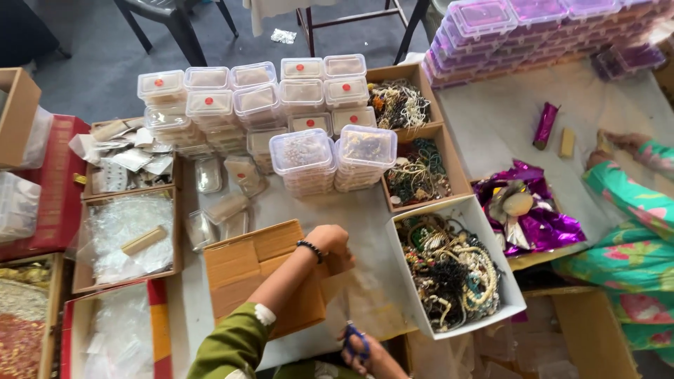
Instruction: The person places small plastic containers into a cardboard box, closes the flaps, and seals the box with packing tape. They use scissors to cut the tape and smooth it down to secure the package.
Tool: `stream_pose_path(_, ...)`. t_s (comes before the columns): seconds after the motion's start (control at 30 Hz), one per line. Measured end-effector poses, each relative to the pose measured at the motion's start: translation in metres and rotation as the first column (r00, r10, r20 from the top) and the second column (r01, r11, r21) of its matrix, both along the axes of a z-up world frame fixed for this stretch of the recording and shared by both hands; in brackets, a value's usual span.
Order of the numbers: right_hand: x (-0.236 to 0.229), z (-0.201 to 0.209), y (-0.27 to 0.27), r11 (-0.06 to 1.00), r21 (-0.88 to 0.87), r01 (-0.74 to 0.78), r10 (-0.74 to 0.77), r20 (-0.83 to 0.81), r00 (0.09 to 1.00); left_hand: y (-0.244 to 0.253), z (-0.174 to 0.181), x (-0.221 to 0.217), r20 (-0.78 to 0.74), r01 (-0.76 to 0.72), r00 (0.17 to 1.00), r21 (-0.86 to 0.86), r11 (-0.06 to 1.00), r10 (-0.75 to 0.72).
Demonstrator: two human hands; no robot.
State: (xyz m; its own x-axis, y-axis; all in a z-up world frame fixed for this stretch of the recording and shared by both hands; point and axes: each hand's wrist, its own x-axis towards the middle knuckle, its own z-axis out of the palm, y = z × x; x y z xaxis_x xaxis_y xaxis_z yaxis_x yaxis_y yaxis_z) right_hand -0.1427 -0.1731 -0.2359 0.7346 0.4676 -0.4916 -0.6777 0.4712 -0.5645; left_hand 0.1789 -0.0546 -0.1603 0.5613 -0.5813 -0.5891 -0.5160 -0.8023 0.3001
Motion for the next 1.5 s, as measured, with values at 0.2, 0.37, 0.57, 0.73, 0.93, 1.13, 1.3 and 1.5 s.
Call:
stream_pose_path(0.2,0.052,0.04,0.018,0.993,0.063,-0.099,0.098,0.019,0.995,-0.002,-0.013,0.016,-0.244,0.133,0.966,0.176,0.975,-0.087)
stream_pose_path(0.37,0.064,0.018,0.018,0.98,0.197,-0.002,0.026,-0.119,0.993,-0.004,-0.037,0.021,-0.264,0.12,0.962,0.202,0.972,-0.064)
stream_pose_path(0.57,0.089,0.087,0.02,0.993,0.086,-0.074,0.079,-0.058,0.995,-0.006,-0.043,0.02,-0.253,0.105,0.966,0.192,0.976,-0.054)
stream_pose_path(0.73,0.101,0.083,0.025,0.996,0.087,0.0,0.012,-0.133,0.991,-0.006,-0.039,0.019,-0.244,0.043,0.97,0.204,0.978,0.008)
stream_pose_path(0.93,0.098,0.079,0.026,0.994,0.1,0.035,-0.024,-0.114,0.993,-0.006,-0.047,0.021,-0.231,0.082,0.972,0.212,0.974,-0.032)
stream_pose_path(1.13,0.093,0.083,0.027,0.993,0.114,0.044,-0.036,-0.077,0.996,-0.005,-0.044,0.016,-0.172,0.038,0.985,0.188,0.981,-0.005)
stream_pose_path(1.3,0.089,0.071,0.027,0.996,0.071,0.047,-0.041,-0.072,0.997,-0.005,-0.053,0.017,-0.133,0.094,0.988,0.159,0.983,-0.073)
stream_pose_path(1.5,0.085,0.067,0.019,0.996,-0.082,-0.022,0.018,-0.045,0.999,0.001,-0.013,0.011,0.018,-0.005,1.0,-0.021,1.0,0.005)
